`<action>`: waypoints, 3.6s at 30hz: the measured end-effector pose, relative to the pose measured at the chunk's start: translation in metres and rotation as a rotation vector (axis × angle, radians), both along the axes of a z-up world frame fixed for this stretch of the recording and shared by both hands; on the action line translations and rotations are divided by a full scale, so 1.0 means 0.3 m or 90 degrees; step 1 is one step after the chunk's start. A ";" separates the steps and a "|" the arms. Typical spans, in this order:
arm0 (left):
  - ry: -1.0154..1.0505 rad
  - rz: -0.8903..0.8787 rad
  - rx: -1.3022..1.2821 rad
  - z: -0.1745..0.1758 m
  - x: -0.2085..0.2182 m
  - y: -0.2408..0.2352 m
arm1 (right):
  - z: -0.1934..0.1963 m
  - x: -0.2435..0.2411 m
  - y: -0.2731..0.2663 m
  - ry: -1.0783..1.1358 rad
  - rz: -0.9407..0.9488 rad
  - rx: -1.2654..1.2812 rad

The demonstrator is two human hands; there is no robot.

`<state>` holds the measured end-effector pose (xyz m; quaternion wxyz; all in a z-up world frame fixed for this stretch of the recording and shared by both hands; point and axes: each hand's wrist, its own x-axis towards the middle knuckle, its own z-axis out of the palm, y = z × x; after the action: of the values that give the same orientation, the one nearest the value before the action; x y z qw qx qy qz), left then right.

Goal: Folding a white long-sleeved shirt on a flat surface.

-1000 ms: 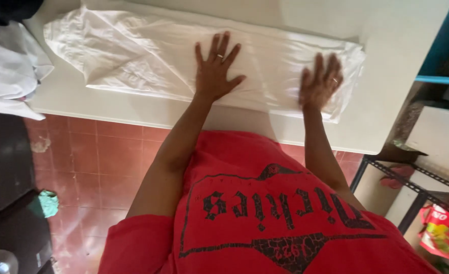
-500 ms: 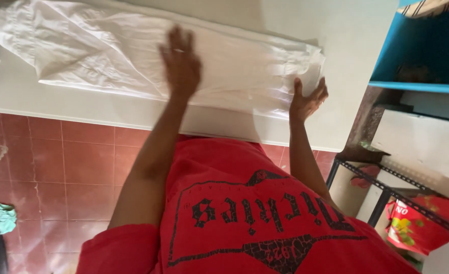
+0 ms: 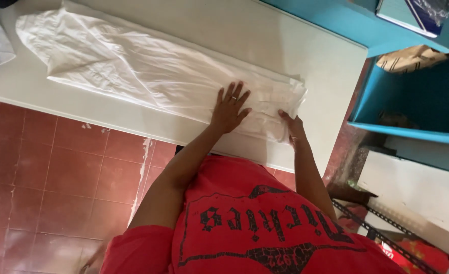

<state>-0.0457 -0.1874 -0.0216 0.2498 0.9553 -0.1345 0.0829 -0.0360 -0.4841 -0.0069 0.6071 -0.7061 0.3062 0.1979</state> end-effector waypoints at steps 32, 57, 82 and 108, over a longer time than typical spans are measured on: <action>0.874 -0.069 -1.408 0.512 0.218 0.428 | 0.895 0.088 0.911 -0.284 0.413 -0.023; 0.329 0.251 -1.022 0.286 0.223 1.885 | 0.216 0.074 1.589 -0.666 0.627 -0.564; 0.005 -0.018 0.068 0.255 0.278 1.353 | 0.155 0.188 1.755 -0.582 0.593 -0.619; -0.044 0.036 0.173 0.096 0.093 1.558 | 0.093 0.047 1.656 -0.577 0.627 -0.634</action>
<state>-0.0178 0.2801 0.0071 0.1112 0.9803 -0.1260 0.1035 -0.0219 0.0128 0.0209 0.1324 -0.9563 -0.2598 -0.0213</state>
